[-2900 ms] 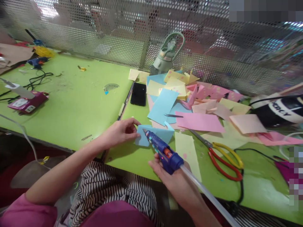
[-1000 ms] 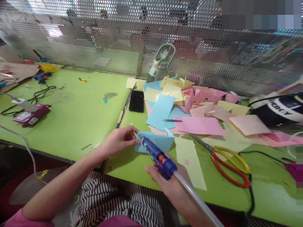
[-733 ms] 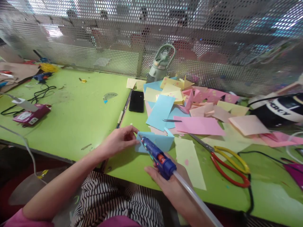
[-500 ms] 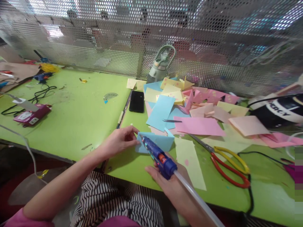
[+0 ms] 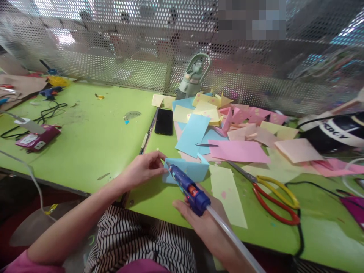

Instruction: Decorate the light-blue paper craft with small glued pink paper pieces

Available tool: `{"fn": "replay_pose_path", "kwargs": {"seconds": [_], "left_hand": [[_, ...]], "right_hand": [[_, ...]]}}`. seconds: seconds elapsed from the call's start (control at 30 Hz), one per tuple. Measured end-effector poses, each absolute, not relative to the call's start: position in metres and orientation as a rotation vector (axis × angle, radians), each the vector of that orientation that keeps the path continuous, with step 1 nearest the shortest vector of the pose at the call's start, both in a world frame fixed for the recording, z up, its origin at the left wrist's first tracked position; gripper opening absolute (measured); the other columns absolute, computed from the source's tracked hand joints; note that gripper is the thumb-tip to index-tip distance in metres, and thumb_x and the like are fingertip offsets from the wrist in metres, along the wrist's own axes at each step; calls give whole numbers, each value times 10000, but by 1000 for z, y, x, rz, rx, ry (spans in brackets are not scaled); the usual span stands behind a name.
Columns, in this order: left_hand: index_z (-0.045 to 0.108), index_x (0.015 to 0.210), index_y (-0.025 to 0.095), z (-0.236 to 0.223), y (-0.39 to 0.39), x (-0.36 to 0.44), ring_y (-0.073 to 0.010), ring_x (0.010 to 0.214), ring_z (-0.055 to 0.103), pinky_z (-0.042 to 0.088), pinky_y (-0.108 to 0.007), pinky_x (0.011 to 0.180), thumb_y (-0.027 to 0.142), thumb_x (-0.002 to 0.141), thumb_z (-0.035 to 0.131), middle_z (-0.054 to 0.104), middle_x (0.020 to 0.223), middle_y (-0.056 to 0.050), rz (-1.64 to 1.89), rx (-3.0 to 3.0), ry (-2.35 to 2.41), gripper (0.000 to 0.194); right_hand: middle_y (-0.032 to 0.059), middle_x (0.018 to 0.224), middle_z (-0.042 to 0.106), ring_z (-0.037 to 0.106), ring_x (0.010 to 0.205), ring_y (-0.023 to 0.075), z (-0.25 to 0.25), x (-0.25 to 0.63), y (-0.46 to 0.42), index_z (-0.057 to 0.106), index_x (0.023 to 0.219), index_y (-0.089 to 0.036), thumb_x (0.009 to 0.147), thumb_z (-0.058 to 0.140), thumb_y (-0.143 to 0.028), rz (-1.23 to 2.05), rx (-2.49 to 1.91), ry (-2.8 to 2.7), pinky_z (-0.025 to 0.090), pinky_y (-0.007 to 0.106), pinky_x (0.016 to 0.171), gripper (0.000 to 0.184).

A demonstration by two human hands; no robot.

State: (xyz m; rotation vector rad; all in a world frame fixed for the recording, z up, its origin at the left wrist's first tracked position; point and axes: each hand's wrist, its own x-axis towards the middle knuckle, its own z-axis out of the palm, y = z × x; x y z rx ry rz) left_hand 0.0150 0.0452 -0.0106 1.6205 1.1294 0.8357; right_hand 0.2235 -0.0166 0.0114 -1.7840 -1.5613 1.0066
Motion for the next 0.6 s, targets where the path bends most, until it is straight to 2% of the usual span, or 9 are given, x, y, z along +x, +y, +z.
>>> {"fn": "replay_pose_path", "kwargs": {"seconds": [0.17, 0.6], "left_hand": [[595, 1011, 172, -13, 46, 15, -113, 640, 577, 412, -247, 605, 243, 848, 649, 648, 721, 25, 856, 1607, 1112, 186], [596, 1018, 179, -10, 45, 15, -123, 654, 587, 419, -252, 610, 259, 858, 637, 656, 732, 18, 833, 1620, 1134, 184]], "right_hand": [[16, 606, 694, 683, 560, 219, 14, 223, -16, 624, 684, -229, 625, 725, -465, 985, -1787, -1516, 591, 315, 536, 264], [7, 624, 707, 698, 580, 223, 11, 228, -19, 646, 729, -238, 671, 728, -473, 1002, -1756, -1612, 602, 308, 541, 256]]}}
